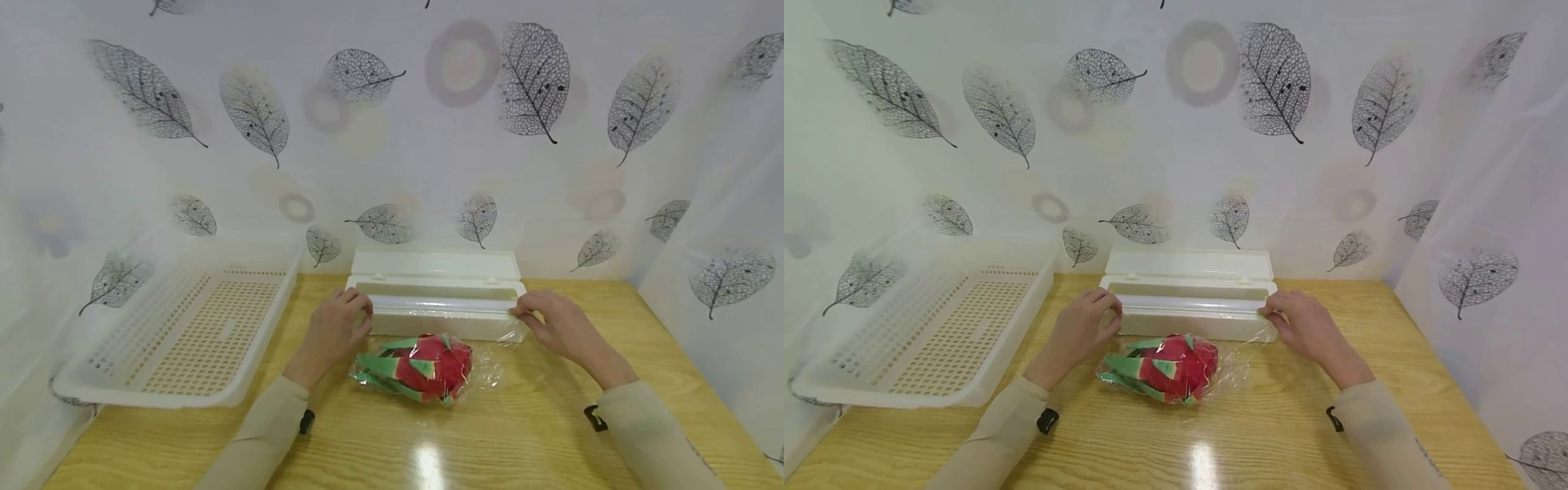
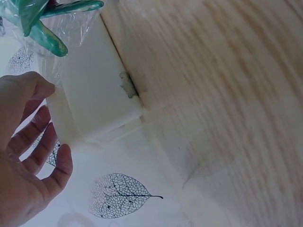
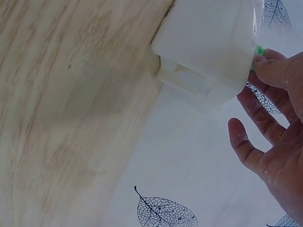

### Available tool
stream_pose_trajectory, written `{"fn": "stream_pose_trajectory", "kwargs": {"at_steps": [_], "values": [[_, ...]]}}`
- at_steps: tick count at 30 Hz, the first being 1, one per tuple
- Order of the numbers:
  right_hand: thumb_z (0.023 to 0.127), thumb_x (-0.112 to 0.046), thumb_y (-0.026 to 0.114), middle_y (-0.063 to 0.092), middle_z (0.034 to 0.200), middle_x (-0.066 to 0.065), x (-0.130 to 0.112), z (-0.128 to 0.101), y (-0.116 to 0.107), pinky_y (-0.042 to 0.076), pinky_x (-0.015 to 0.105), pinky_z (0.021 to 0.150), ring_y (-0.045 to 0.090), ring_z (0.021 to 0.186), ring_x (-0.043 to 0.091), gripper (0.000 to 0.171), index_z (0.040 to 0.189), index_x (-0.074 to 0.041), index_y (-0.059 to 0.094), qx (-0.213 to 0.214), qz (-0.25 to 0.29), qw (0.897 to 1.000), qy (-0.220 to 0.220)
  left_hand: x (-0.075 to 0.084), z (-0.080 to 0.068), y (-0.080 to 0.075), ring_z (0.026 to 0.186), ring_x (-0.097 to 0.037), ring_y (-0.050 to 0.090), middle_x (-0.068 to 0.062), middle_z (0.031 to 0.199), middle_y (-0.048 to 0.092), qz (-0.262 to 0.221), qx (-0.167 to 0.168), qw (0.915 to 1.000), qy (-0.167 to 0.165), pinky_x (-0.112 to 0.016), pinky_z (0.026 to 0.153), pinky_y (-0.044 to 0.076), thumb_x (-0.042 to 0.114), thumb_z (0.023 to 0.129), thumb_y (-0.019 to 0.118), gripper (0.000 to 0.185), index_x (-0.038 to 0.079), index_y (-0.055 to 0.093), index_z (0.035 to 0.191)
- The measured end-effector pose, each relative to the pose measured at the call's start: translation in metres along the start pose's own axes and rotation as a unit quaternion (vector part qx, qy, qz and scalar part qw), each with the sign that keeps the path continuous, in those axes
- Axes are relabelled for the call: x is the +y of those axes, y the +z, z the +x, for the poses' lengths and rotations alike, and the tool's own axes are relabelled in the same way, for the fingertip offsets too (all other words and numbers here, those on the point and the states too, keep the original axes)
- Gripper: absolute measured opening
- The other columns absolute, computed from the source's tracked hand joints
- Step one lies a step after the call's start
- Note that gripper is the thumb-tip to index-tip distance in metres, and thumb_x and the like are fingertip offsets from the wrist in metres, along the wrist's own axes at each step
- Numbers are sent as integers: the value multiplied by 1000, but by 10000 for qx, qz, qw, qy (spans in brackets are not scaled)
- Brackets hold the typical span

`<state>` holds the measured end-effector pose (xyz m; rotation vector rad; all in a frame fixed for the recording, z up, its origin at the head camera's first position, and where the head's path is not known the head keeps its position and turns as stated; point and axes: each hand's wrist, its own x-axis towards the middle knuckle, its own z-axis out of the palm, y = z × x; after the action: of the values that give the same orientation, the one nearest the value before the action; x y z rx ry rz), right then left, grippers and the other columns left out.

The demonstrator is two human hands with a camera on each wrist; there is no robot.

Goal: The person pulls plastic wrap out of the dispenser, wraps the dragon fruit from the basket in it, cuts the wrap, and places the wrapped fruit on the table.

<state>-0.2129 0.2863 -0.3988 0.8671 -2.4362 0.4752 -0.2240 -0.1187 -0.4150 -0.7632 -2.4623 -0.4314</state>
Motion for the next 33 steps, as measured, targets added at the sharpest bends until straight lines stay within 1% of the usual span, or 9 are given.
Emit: {"fn": "stream_pose_trajectory", "kwargs": {"at_steps": [5, 10, 18, 22, 26, 33], "values": [[75, 8, 81, 76, 83, 1, 0, 2, -3, 57, 40, 67, 71, 77, 23, 26, 83, -14, 71, -78, 30, 9999, -57, 1, 1, -2, 78, -14, 58, 1, 91, 69, -25, -46, 10000, -53, -23, 63, 52, 10, 86, 76, 8, 14, 70, 91], [75, 9, 81, 75, 83, 1, 0, 3, -5, 57, 42, 68, 71, 77, 24, 25, 82, -14, 71, -123, 51, 9999, -42, 0, 1, -3, 80, -15, 59, 0, 91, 69, -22, -79, 9999, -113, -23, 62, 52, 10, 86, 76, 8, 14, 70, 91], [75, 8, 82, 75, 82, -1, 1, 3, -5, 56, 40, 65, 70, 75, 22, 26, 81, -14, 70, -121, -27, 9999, -30, 1, 1, -4, 83, -17, 61, 0, 93, 70, -37, -69, 9999, -111, -26, 65, 55, 9, 87, 75, 8, 14, 70, 91], [74, 8, 82, 76, 82, 0, 1, 3, -5, 55, 40, 65, 71, 75, 23, 26, 80, -14, 70, -125, -84, 9999, -38, 0, 0, -4, 83, -17, 61, 0, 93, 69, -51, -62, 9999, -110, -27, 66, 56, 10, 87, 74, 6, 14, 70, 91], [75, 7, 81, 77, 85, 2, -1, 3, -5, 56, 42, 66, 72, 78, 25, 25, 79, -14, 69, -106, -210, 9997, -20, -1, 0, -4, 83, -17, 61, 0, 93, 69, -50, -59, 9999, -112, -27, 66, 56, 10, 88, 73, 6, 14, 70, 91], [78, 5, 80, 78, 92, 5, -4, 2, -7, 58, 46, 68, 73, 85, 30, 24, 79, -17, 70, -225, -355, 9989, 219, -2, -1, -4, 83, -17, 61, -1, 92, 69, -92, -79, 9999, -100, -27, 66, 55, 10, 87, 72, 6, 13, 70, 91]]}}
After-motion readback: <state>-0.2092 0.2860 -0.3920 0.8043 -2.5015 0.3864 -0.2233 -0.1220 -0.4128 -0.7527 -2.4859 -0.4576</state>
